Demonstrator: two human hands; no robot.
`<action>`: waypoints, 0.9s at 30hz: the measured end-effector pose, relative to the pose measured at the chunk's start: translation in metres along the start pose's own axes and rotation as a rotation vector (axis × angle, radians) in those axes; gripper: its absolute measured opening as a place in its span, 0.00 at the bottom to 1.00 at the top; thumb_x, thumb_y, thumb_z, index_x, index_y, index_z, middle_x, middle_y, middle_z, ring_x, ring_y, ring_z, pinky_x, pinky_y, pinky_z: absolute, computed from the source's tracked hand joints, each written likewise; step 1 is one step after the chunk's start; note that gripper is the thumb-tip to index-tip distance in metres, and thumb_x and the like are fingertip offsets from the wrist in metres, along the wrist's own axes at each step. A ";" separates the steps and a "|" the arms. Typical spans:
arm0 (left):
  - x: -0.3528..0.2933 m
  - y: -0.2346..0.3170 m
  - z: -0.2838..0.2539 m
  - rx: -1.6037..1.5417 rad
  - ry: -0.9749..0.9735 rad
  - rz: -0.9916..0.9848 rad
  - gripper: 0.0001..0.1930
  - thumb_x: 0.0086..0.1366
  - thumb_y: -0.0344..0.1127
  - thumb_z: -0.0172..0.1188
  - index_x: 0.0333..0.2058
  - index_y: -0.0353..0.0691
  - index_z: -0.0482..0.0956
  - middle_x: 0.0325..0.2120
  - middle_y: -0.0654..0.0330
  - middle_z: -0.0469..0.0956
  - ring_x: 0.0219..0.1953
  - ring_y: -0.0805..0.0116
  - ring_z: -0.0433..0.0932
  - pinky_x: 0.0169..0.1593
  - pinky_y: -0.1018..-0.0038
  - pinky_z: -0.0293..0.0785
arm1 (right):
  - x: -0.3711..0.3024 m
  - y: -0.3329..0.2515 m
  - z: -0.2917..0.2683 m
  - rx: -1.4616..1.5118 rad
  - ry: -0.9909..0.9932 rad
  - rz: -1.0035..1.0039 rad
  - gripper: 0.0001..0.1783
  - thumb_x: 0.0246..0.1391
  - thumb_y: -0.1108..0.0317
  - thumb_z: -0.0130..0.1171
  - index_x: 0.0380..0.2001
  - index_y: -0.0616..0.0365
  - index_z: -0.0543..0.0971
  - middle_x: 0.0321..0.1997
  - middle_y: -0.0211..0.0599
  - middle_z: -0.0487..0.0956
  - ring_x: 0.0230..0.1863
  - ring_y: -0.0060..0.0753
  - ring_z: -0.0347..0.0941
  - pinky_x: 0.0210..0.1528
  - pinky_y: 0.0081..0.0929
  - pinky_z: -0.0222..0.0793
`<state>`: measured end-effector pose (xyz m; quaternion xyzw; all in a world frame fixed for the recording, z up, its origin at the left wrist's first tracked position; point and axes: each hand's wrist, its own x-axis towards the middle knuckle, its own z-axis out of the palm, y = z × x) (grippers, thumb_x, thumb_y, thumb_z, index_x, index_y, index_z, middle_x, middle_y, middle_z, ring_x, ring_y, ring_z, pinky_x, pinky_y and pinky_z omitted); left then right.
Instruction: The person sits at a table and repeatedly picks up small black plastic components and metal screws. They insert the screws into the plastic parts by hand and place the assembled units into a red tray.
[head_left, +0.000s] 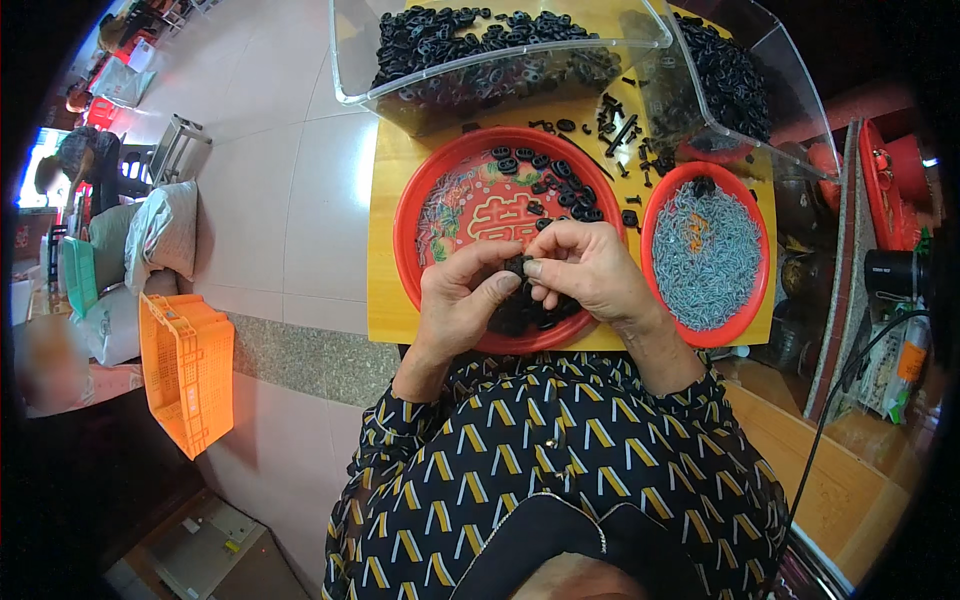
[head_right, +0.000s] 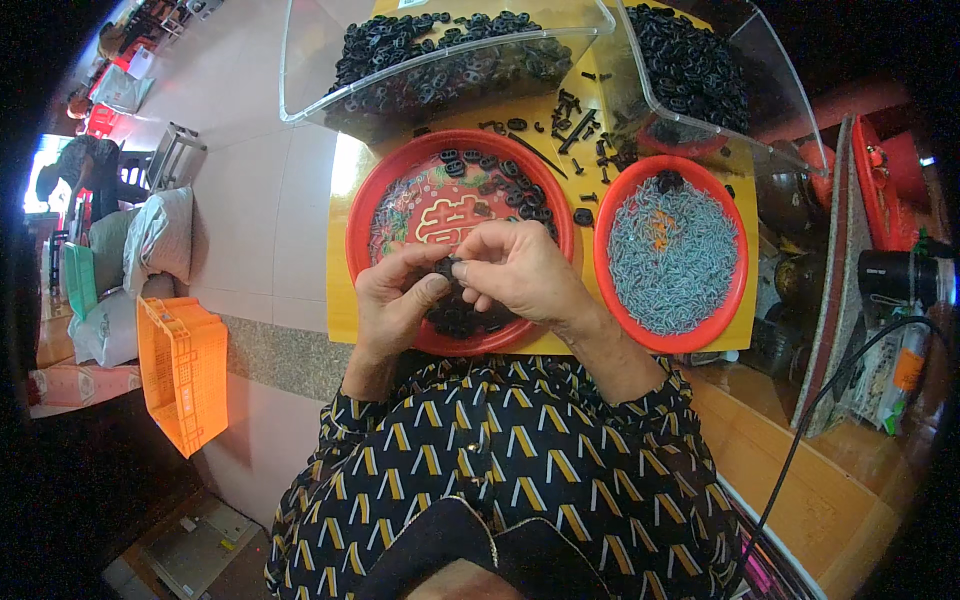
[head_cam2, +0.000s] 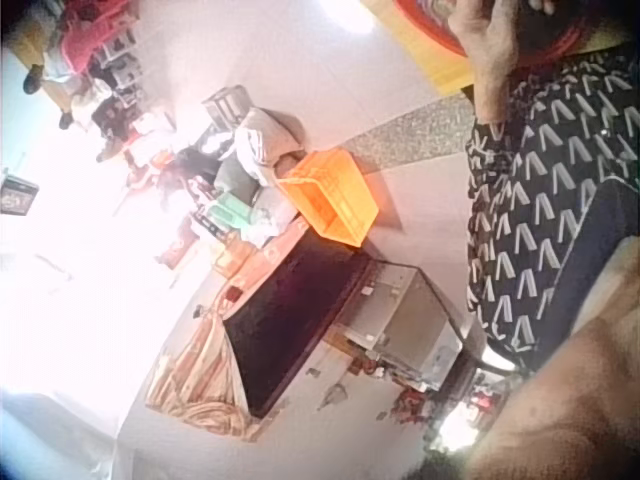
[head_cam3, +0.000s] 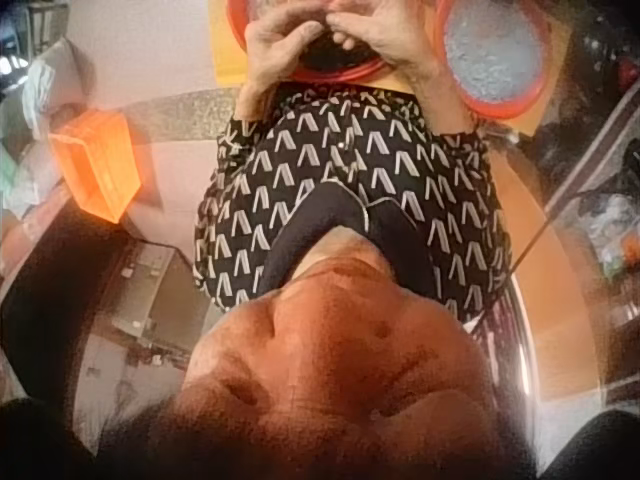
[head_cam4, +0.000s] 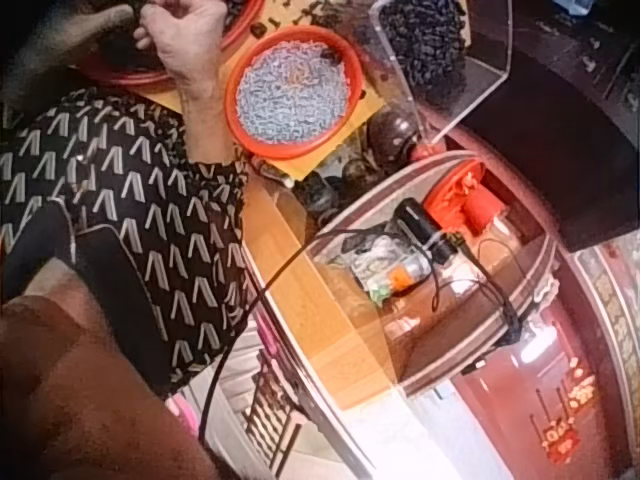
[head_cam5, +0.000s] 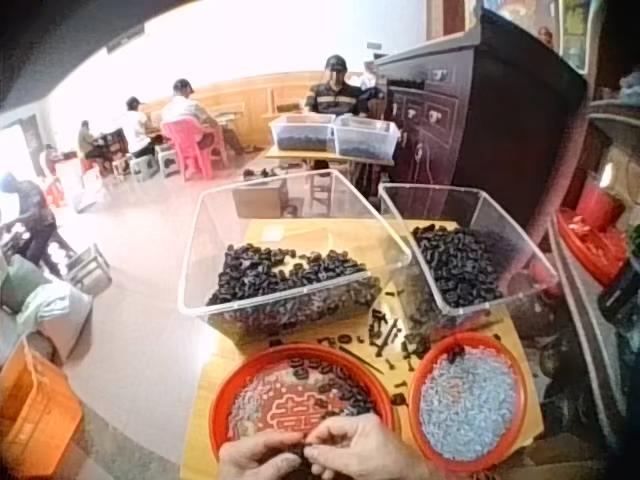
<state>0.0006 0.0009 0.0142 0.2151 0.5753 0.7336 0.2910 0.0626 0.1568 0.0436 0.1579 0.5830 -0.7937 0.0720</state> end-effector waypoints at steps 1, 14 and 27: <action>0.000 -0.001 -0.001 -0.001 -0.004 0.015 0.11 0.54 0.22 0.53 0.39 0.31 0.72 0.30 0.61 0.75 0.32 0.78 0.73 0.37 0.82 0.69 | 0.000 0.001 0.000 0.009 -0.007 -0.006 0.04 0.46 0.75 0.54 0.27 0.64 0.73 0.20 0.29 0.73 0.19 0.16 0.69 0.20 0.12 0.67; -0.002 -0.004 -0.004 0.127 -0.029 0.111 0.13 0.54 0.24 0.55 0.40 0.29 0.71 0.32 0.58 0.75 0.34 0.74 0.73 0.39 0.80 0.70 | 0.008 0.021 -0.009 0.223 -0.144 -0.081 0.09 0.44 0.73 0.59 0.30 0.63 0.72 0.26 0.29 0.72 0.26 0.19 0.71 0.25 0.15 0.71; -0.001 -0.002 0.006 0.206 0.028 0.284 0.11 0.51 0.19 0.54 0.36 0.29 0.73 0.28 0.58 0.74 0.31 0.74 0.73 0.35 0.80 0.69 | 0.012 0.018 -0.006 0.199 -0.215 -0.073 0.08 0.46 0.72 0.57 0.29 0.62 0.71 0.25 0.29 0.71 0.26 0.19 0.71 0.27 0.16 0.72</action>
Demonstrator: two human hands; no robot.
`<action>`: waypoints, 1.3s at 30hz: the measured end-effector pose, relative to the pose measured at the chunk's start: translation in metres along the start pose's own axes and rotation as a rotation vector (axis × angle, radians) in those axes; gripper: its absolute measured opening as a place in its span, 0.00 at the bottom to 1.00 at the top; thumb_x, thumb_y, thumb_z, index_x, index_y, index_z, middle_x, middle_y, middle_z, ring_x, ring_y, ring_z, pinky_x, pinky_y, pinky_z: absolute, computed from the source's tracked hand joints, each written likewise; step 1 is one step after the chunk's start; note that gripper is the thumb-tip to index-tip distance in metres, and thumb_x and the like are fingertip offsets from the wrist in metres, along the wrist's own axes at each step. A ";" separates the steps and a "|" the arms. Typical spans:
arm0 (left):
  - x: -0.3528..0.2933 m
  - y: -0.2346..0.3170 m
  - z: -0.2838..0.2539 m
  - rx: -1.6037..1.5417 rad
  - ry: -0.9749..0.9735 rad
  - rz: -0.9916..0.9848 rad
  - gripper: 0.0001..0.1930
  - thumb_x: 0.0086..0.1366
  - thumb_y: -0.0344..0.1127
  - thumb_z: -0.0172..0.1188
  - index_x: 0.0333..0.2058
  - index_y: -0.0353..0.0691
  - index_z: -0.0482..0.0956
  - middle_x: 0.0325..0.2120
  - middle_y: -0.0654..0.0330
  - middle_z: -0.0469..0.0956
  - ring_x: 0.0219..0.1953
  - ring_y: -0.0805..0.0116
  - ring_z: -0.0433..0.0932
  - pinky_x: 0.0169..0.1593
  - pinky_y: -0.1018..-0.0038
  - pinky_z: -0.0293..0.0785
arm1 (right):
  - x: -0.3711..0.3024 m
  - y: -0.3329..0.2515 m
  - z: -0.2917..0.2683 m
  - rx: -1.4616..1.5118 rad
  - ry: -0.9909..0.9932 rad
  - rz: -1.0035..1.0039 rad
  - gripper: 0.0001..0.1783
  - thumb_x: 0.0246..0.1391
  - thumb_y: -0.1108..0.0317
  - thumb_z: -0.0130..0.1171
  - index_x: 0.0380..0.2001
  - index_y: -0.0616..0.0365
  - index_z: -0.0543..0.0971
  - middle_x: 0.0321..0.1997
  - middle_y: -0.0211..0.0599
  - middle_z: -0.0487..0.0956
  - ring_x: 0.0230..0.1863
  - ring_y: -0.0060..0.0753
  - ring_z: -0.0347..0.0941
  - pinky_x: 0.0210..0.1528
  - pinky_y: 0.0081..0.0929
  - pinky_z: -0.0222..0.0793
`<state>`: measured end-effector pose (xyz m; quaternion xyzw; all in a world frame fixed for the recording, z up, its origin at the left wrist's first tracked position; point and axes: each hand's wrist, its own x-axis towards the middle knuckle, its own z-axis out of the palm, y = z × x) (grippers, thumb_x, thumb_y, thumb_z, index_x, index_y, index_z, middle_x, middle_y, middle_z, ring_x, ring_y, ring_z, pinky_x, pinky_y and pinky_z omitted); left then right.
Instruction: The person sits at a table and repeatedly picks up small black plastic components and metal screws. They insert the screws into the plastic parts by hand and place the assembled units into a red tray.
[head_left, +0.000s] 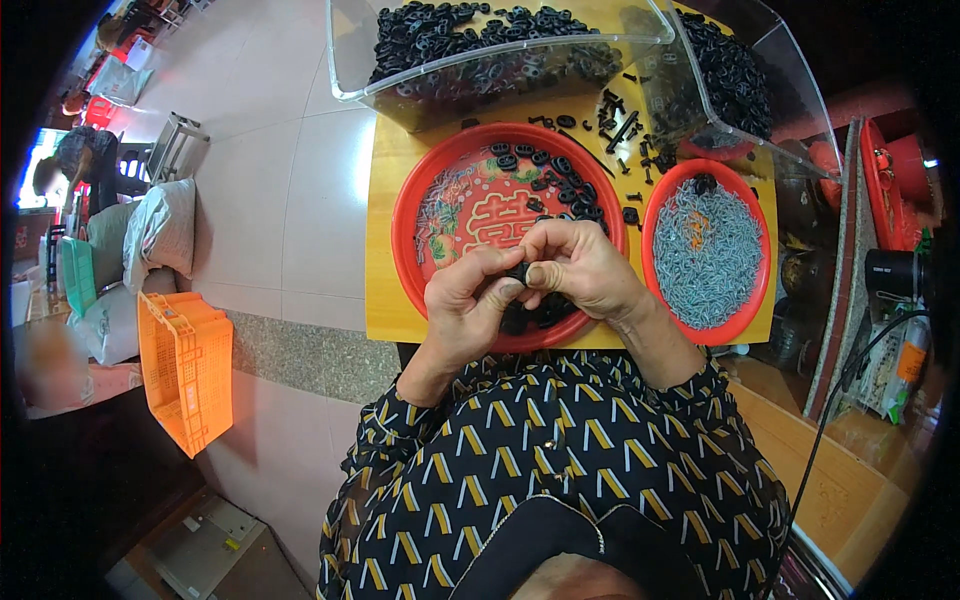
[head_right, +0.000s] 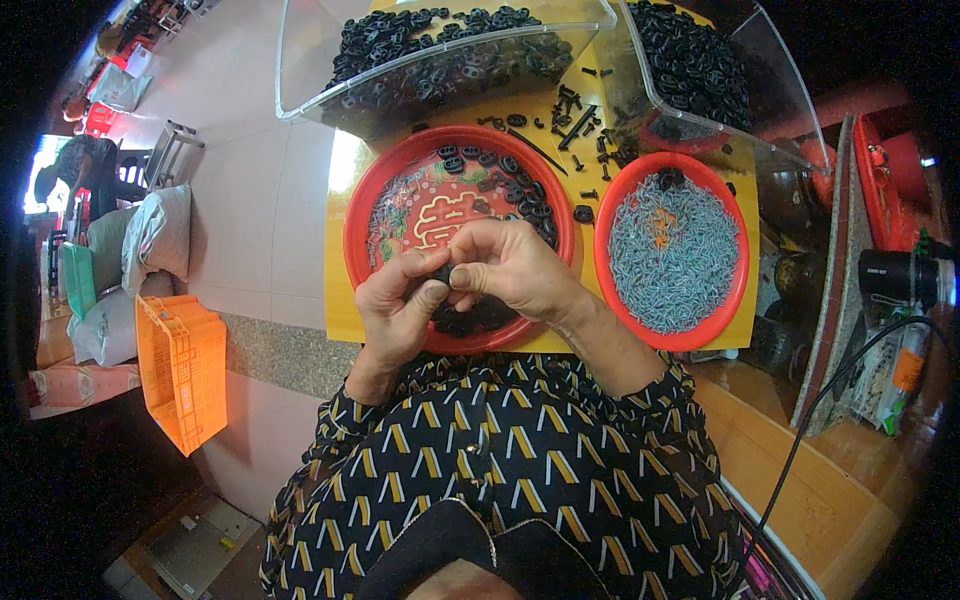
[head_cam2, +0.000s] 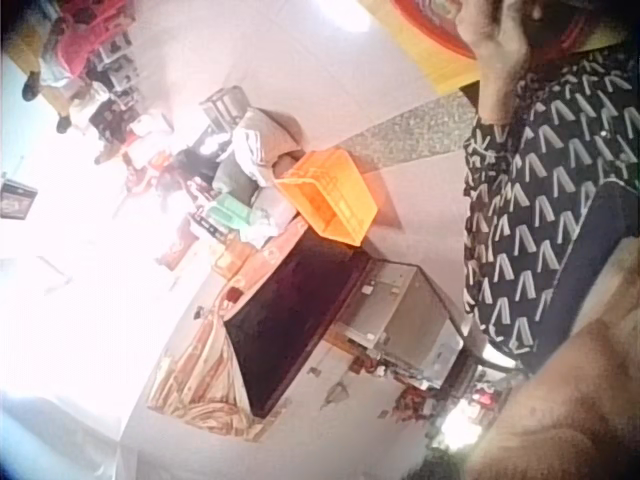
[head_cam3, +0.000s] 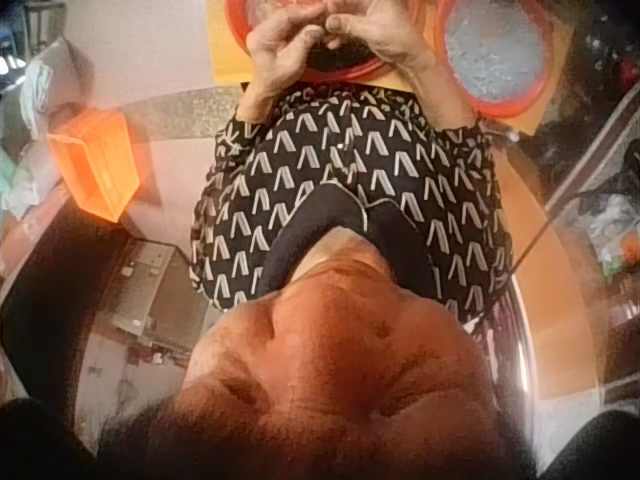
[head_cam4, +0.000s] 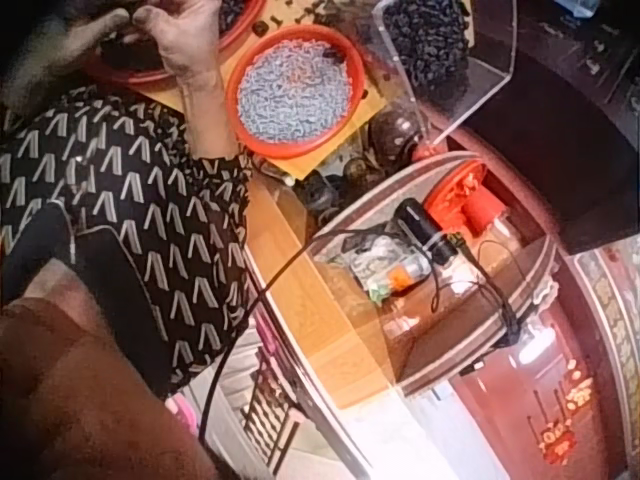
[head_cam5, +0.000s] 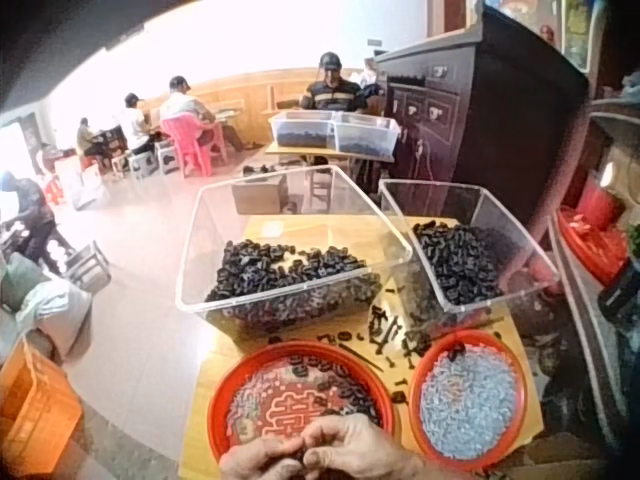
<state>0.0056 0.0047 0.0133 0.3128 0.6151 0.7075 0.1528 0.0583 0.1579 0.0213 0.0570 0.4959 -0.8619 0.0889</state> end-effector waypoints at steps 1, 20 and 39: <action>0.001 0.000 0.000 0.057 0.002 0.034 0.11 0.51 0.19 0.54 0.36 0.29 0.73 0.28 0.58 0.74 0.31 0.73 0.73 0.35 0.80 0.69 | 0.001 0.002 0.000 -0.003 0.003 -0.007 0.08 0.46 0.72 0.57 0.29 0.63 0.71 0.25 0.29 0.72 0.26 0.19 0.71 0.27 0.16 0.72; -0.003 -0.004 -0.014 -0.293 0.047 -0.185 0.15 0.54 0.23 0.56 0.42 0.31 0.71 0.27 0.67 0.71 0.28 0.82 0.67 0.31 0.86 0.65 | -0.001 -0.003 0.001 0.166 0.052 0.113 0.10 0.51 0.66 0.52 0.32 0.64 0.72 0.25 0.33 0.73 0.25 0.24 0.73 0.26 0.17 0.71; -0.006 -0.002 -0.011 -0.149 -0.031 -0.139 0.14 0.52 0.21 0.55 0.40 0.31 0.73 0.29 0.58 0.74 0.33 0.73 0.72 0.38 0.80 0.68 | -0.004 0.000 0.008 0.076 0.060 0.135 0.07 0.48 0.71 0.55 0.27 0.63 0.71 0.22 0.32 0.72 0.21 0.21 0.71 0.22 0.15 0.70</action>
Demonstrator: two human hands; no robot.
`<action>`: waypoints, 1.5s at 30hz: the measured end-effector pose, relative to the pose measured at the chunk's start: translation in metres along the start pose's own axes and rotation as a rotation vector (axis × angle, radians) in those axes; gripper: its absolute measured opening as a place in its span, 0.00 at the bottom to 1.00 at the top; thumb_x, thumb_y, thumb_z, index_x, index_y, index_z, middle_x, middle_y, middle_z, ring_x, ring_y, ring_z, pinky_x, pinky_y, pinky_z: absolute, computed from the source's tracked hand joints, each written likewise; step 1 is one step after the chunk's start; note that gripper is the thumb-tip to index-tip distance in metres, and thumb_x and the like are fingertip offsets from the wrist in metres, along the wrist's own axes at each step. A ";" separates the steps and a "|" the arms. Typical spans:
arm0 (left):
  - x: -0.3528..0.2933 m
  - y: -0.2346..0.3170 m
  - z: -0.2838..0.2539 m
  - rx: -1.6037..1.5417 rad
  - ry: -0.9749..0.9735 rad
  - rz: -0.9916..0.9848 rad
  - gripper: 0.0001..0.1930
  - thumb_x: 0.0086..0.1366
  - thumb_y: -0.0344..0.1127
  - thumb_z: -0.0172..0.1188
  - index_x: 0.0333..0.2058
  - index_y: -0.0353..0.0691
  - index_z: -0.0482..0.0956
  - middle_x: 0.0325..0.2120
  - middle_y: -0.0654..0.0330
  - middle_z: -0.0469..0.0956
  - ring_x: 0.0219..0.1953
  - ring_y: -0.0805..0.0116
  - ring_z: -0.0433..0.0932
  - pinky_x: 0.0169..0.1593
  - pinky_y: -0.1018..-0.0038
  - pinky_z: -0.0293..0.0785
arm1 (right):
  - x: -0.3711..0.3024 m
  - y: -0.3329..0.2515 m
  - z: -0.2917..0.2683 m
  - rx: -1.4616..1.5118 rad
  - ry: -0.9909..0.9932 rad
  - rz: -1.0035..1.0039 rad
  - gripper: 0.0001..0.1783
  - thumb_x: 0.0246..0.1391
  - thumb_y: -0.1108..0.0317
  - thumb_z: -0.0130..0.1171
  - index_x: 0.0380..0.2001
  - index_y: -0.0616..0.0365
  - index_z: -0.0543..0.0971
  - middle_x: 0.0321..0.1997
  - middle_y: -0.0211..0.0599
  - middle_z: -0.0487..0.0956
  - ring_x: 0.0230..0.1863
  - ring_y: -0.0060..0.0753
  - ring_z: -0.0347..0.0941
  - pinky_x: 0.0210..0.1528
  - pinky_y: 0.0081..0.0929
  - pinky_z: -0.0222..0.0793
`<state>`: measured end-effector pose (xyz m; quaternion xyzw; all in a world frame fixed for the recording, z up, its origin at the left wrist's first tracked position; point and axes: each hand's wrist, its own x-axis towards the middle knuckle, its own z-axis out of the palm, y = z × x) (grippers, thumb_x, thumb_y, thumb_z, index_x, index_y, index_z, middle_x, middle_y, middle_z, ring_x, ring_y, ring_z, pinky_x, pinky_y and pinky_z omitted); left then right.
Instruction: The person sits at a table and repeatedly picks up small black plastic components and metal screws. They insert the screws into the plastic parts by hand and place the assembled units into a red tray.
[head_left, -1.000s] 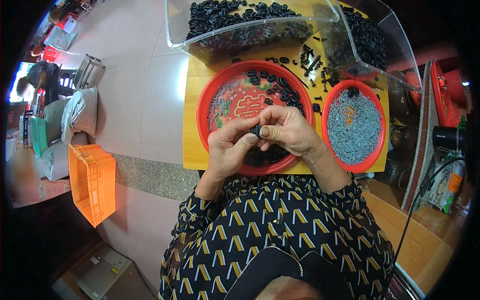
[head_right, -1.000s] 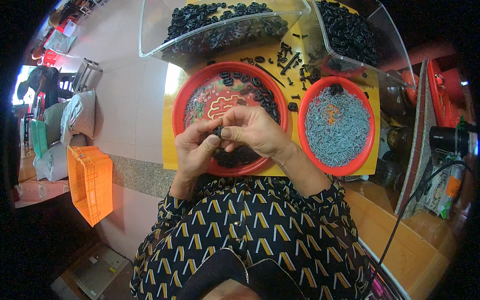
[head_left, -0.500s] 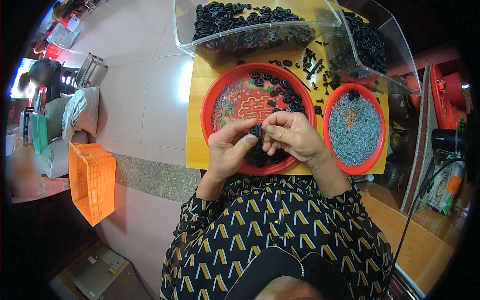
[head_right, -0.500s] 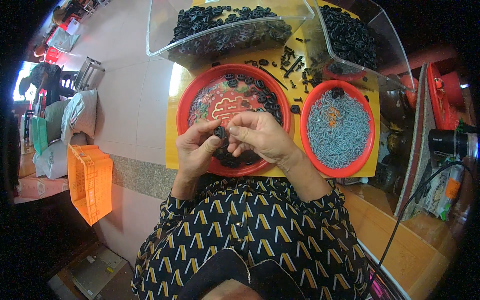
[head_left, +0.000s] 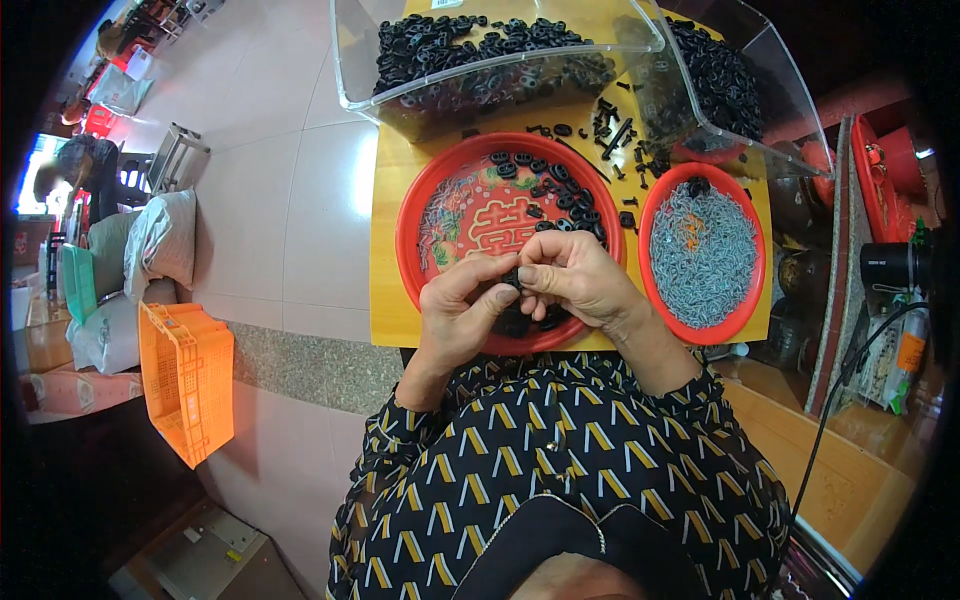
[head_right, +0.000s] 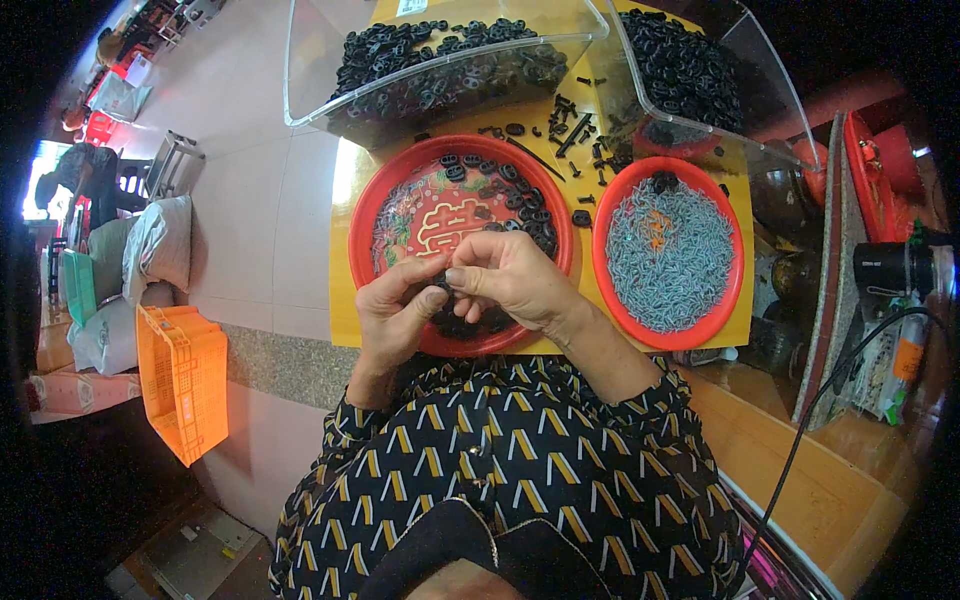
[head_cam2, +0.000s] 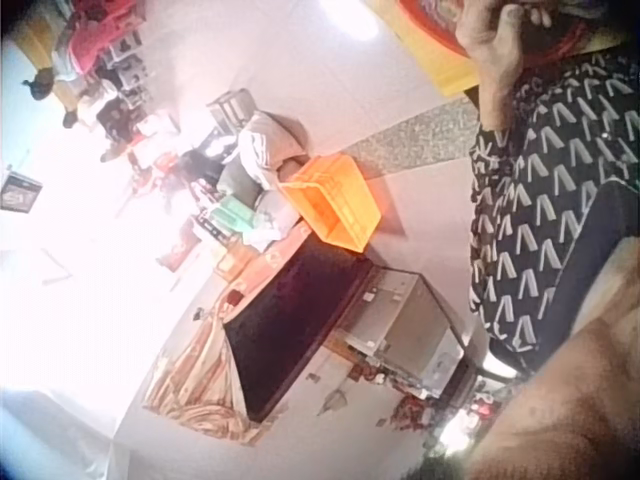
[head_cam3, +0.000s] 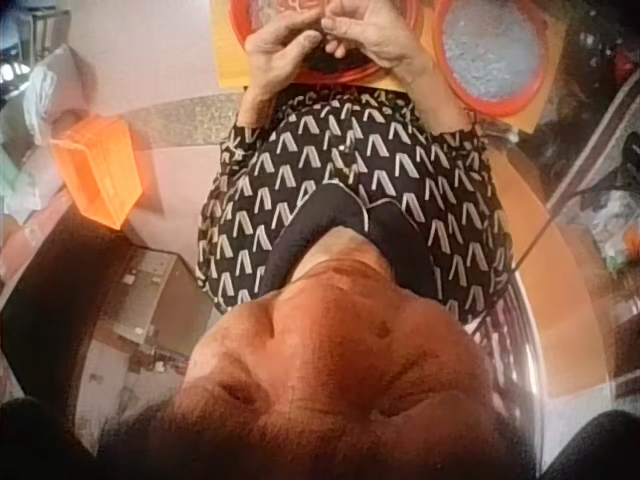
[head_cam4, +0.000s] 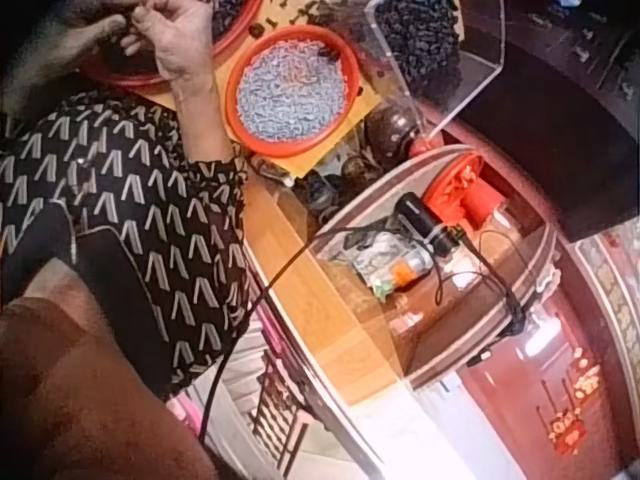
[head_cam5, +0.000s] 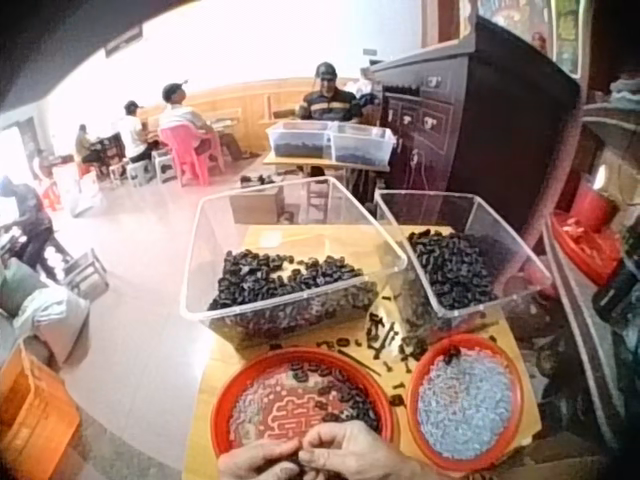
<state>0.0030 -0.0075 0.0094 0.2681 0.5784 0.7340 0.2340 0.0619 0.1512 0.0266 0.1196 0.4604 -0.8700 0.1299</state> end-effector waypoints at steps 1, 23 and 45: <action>0.000 0.000 -0.001 0.026 -0.004 -0.006 0.14 0.52 0.21 0.55 0.40 0.31 0.73 0.29 0.58 0.74 0.33 0.73 0.72 0.38 0.80 0.68 | 0.001 0.001 -0.001 0.000 -0.003 0.000 0.07 0.48 0.71 0.55 0.28 0.64 0.71 0.22 0.32 0.72 0.21 0.21 0.71 0.22 0.15 0.70; 0.058 0.018 -0.044 1.065 0.036 0.295 0.08 0.48 0.23 0.55 0.31 0.33 0.74 0.26 0.52 0.73 0.27 0.60 0.73 0.32 0.72 0.69 | -0.010 -0.067 -0.017 -0.674 0.576 -0.540 0.07 0.47 0.71 0.53 0.29 0.65 0.73 0.26 0.33 0.74 0.26 0.22 0.71 0.28 0.20 0.68; 0.078 0.001 -0.028 1.658 -0.336 0.276 0.06 0.43 0.29 0.54 0.23 0.34 0.73 0.23 0.53 0.73 0.29 0.58 0.72 0.32 0.68 0.69 | 0.038 -0.006 -0.006 -1.838 0.458 -0.525 0.06 0.36 0.75 0.50 0.23 0.64 0.71 0.28 0.46 0.70 0.35 0.43 0.67 0.35 0.33 0.67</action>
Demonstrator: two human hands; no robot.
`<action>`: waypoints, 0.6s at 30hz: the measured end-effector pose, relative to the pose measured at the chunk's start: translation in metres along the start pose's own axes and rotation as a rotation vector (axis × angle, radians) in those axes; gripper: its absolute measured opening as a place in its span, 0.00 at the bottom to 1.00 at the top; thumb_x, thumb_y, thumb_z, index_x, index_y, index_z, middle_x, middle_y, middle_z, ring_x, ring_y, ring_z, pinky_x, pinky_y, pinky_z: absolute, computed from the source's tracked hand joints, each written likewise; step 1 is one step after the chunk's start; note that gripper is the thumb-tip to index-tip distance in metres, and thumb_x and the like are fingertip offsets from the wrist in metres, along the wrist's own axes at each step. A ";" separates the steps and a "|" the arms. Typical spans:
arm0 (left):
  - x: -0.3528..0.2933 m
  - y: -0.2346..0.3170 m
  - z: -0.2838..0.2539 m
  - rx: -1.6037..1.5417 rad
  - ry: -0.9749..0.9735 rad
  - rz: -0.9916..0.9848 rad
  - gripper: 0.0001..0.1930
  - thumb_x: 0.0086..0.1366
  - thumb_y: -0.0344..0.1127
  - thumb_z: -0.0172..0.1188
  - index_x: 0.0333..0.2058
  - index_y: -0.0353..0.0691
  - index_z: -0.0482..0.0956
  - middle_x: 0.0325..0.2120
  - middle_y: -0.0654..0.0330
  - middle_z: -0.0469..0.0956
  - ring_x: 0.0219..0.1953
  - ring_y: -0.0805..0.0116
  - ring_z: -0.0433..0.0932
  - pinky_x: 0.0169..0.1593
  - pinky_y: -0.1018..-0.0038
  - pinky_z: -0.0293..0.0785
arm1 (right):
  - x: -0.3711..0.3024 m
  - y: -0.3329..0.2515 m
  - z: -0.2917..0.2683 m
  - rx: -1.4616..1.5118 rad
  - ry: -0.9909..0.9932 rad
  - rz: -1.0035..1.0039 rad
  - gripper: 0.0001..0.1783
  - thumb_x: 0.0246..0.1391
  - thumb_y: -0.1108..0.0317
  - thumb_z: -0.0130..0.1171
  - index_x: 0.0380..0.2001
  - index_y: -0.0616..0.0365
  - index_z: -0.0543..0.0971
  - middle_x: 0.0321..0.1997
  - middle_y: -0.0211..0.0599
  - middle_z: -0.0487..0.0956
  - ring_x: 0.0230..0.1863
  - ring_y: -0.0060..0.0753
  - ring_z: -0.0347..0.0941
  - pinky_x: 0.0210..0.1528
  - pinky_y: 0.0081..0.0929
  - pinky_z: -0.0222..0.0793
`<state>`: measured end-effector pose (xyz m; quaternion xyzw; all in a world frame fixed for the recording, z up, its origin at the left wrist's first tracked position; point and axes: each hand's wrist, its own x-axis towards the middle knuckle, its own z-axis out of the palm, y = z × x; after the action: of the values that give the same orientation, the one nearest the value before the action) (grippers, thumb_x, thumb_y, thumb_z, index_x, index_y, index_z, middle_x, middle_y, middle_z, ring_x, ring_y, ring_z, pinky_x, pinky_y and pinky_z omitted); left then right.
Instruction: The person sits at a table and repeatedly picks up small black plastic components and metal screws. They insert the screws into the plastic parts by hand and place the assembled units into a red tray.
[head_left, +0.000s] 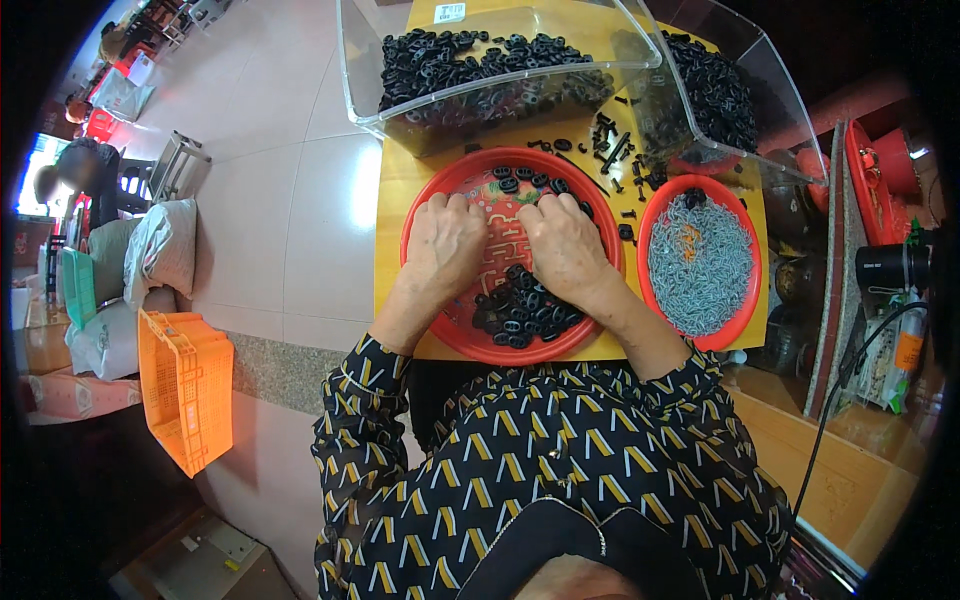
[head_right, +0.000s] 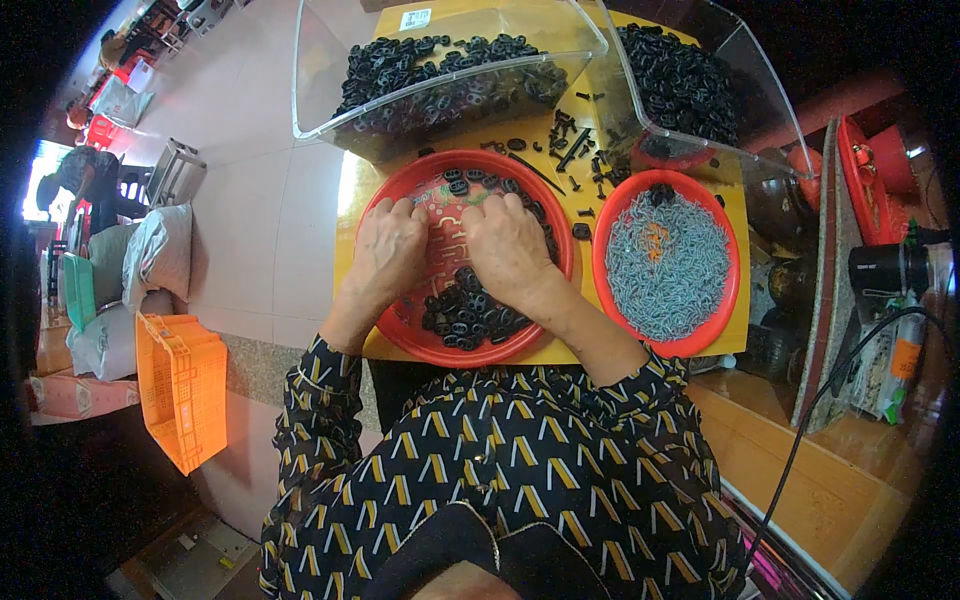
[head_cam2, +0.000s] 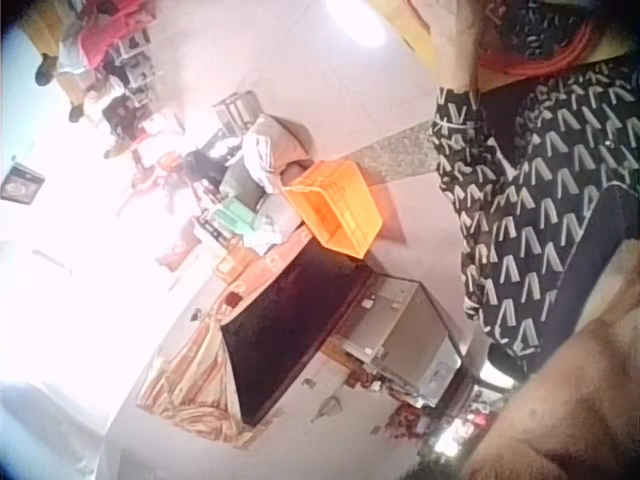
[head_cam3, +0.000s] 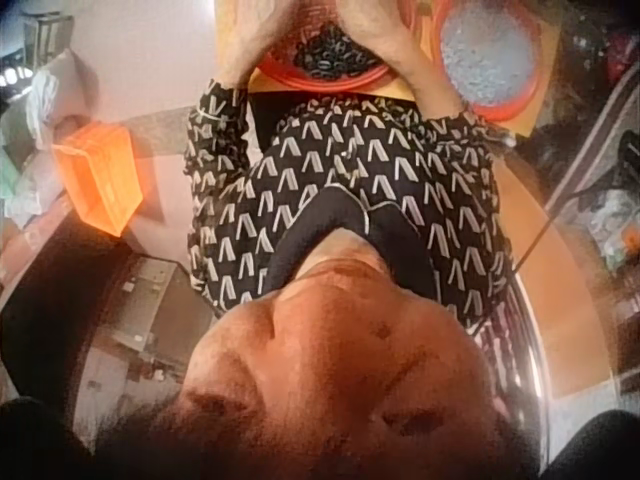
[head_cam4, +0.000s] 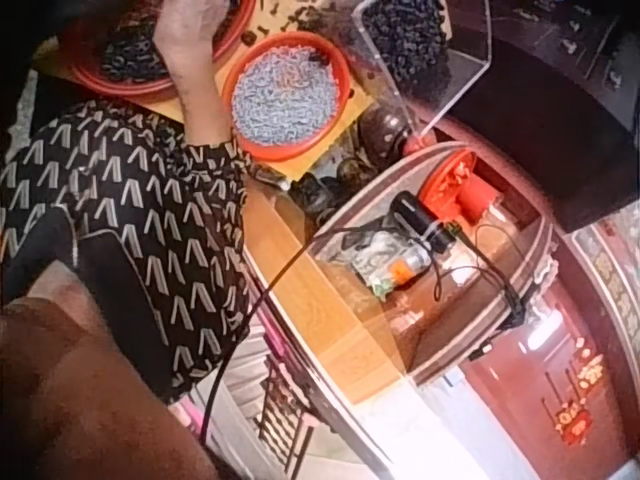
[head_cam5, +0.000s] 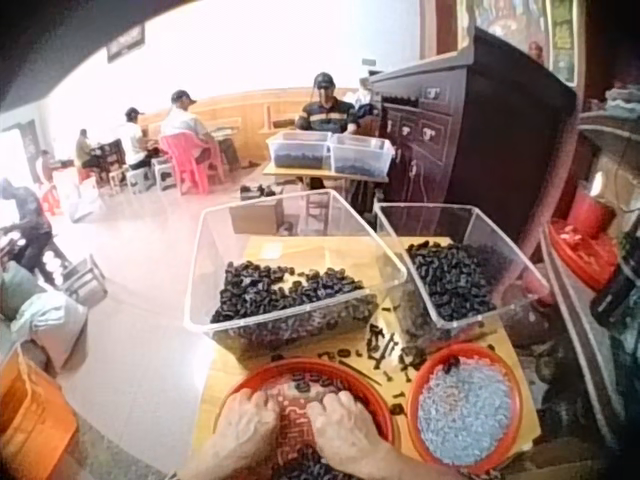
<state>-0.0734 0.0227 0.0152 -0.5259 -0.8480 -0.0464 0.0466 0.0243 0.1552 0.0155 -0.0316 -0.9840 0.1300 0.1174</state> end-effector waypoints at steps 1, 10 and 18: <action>-0.001 -0.001 0.000 0.001 0.007 -0.004 0.06 0.43 0.29 0.54 0.23 0.34 0.73 0.23 0.52 0.73 0.29 0.58 0.72 0.32 0.67 0.69 | 0.000 -0.001 0.000 0.007 0.003 -0.004 0.06 0.36 0.76 0.50 0.23 0.64 0.71 0.28 0.46 0.70 0.35 0.44 0.67 0.35 0.34 0.67; -0.004 -0.010 0.005 -0.280 0.044 -0.068 0.11 0.42 0.27 0.56 0.28 0.33 0.69 0.24 0.47 0.71 0.28 0.51 0.71 0.32 0.63 0.68 | -0.010 0.003 -0.010 0.374 0.131 0.023 0.07 0.40 0.79 0.47 0.27 0.64 0.67 0.27 0.49 0.69 0.33 0.51 0.66 0.34 0.41 0.63; -0.010 -0.001 0.002 -0.376 0.098 -0.055 0.16 0.41 0.28 0.60 0.31 0.34 0.69 0.26 0.49 0.70 0.31 0.51 0.70 0.33 0.63 0.68 | -0.023 -0.002 -0.019 0.676 0.099 0.110 0.08 0.42 0.80 0.47 0.30 0.64 0.67 0.29 0.48 0.71 0.33 0.51 0.68 0.34 0.38 0.64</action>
<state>-0.0702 0.0139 0.0122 -0.4991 -0.8352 -0.2308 -0.0127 0.0516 0.1557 0.0291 -0.0504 -0.8751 0.4532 0.1618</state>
